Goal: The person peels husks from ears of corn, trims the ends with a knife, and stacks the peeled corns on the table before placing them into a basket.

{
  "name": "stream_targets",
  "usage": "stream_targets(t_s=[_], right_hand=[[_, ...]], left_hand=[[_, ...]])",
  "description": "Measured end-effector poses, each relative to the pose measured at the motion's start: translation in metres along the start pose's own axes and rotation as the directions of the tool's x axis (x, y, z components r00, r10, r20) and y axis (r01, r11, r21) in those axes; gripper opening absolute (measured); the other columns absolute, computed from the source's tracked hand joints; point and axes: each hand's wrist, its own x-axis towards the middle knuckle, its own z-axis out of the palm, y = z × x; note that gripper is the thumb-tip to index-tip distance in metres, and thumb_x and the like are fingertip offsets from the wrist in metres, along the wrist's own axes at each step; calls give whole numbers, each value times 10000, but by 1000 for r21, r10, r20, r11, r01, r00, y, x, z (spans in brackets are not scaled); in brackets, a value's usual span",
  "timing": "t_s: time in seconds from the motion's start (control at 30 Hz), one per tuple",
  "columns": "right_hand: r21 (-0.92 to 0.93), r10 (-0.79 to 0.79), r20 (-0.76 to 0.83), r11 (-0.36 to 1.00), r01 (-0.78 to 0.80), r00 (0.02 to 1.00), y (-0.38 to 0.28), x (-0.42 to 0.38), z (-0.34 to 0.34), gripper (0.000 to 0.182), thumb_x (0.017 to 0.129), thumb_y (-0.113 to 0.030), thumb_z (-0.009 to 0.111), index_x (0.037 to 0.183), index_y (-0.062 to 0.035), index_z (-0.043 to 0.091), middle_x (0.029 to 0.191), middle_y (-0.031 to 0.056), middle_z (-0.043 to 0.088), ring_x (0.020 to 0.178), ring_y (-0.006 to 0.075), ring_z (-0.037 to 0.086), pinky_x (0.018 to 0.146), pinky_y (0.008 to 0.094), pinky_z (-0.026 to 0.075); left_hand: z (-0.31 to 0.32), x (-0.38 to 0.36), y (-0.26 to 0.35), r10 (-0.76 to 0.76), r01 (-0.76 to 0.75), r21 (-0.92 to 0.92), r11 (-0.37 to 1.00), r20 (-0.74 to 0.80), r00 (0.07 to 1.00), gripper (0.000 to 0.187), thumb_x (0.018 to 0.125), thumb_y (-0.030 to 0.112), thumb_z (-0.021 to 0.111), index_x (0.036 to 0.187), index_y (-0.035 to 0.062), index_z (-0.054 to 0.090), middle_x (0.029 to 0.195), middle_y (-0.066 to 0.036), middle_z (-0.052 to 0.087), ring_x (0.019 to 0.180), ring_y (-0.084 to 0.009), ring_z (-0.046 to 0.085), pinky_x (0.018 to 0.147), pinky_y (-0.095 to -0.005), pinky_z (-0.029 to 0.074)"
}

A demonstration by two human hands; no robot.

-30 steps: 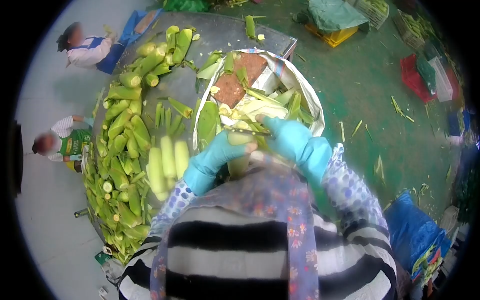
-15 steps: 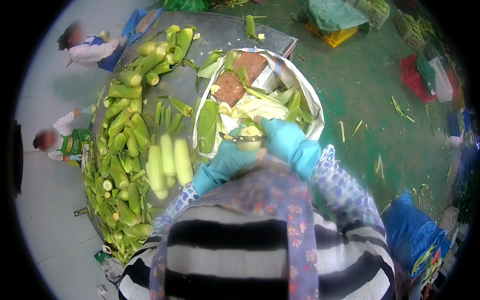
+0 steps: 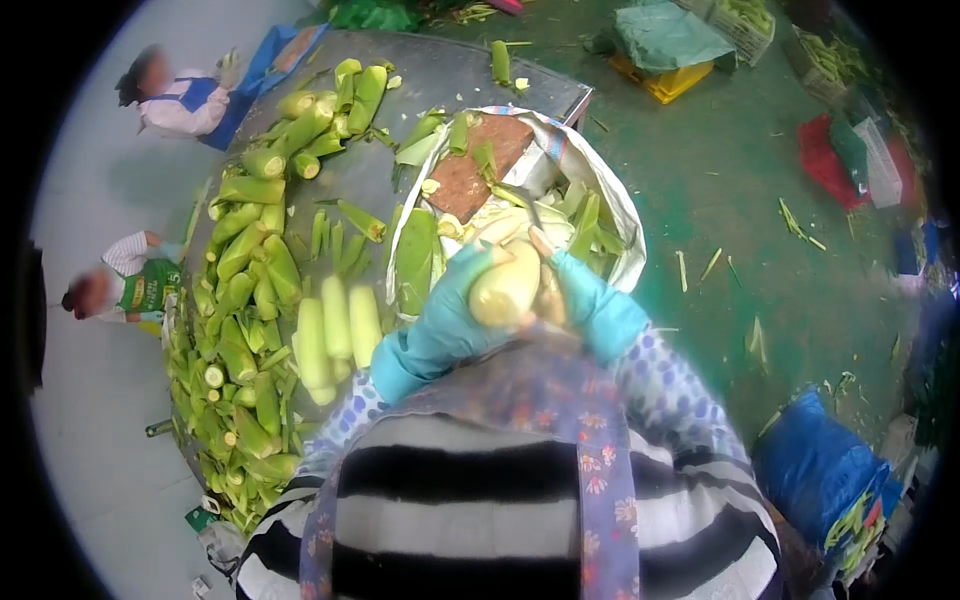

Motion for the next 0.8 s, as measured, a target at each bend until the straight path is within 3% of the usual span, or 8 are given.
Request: stream_targets(t_s=[0.07, 0.13, 0.2, 0.4, 0.5, 0.6, 0.63, 0.8], right_hand=[[113, -105, 13, 988, 103, 994, 3, -1, 19, 545, 881, -558, 635, 1137, -78, 628, 953, 56, 680, 683, 92, 622, 483, 231, 469], [121, -207, -17, 971, 208, 978, -1, 5, 17, 554, 883, -555, 634, 1167, -80, 614, 984, 53, 673, 732, 84, 631, 511, 221, 477], [-251, -408, 66, 876, 411, 910, 1, 11, -1, 553, 890, -480, 664, 1264, -85, 566, 981, 41, 669, 756, 102, 638, 567, 213, 485], [-429, -270, 132, 852, 300, 954, -6, -16, 26, 783, 843, -296, 770, 1467, -72, 353, 1189, 171, 591, 1010, 208, 615, 797, 320, 534], [-927, -513, 172, 204, 314, 841, -15, -15, -7, 631, 888, -352, 705, 1422, -128, 457, 1074, 138, 654, 901, 188, 648, 759, 317, 530], [-977, -347, 196, -149, 152, 917, -16, -25, -19, 527, 894, -235, 677, 1384, -146, 503, 1015, 168, 689, 875, 235, 687, 738, 361, 543], [-913, -395, 392, -279, 298, 831, -10, -28, -16, 491, 862, -184, 661, 1339, -165, 546, 951, 198, 686, 835, 319, 685, 724, 418, 541], [-943, -268, 237, -296, 154, 934, -11, -33, 27, 599, 826, -327, 688, 1347, -90, 514, 1031, 238, 672, 940, 384, 661, 828, 453, 514]], left_hand=[[-4, 0, 2, 67, -66, -49, 997, 29, 997, 773, 687, 159, 869, 1334, 47, 462, 1381, -179, 492, 1283, -260, 477, 1082, -403, 369], [-22, 0, 20, -463, 589, -565, 578, 368, 807, 969, 698, 252, 866, 1451, -22, 320, 1445, -183, 405, 1355, -285, 395, 1116, -383, 329], [-30, 1, 13, -559, 671, -662, 335, 433, 707, 929, 763, 381, 808, 1439, -32, 323, 1400, -158, 451, 1288, -219, 462, 1081, -347, 374], [-4, -6, -13, -547, 640, -557, 530, 353, 759, 642, 815, 243, 765, 1338, 30, 459, 1145, -53, 603, 1029, -138, 585, 893, -285, 492], [-8, -21, -13, -597, 692, -656, 302, 435, 674, 591, 776, 146, 801, 1285, 23, 528, 1148, -52, 633, 999, -125, 603, 882, -271, 498], [-11, -26, -14, -691, 741, -618, 262, 416, 591, 546, 777, 148, 805, 1250, 20, 564, 1113, -51, 650, 980, -120, 605, 873, -271, 502], [-9, -27, -15, -691, 742, -617, 261, 418, 590, 546, 777, 148, 805, 1250, 20, 564, 1113, -51, 650, 980, -120, 605, 873, -271, 502], [3, -33, -27, -659, 742, -540, 396, 396, 640, 583, 804, 217, 789, 1302, 19, 561, 1176, -77, 654, 1008, -134, 608, 894, -288, 498]])
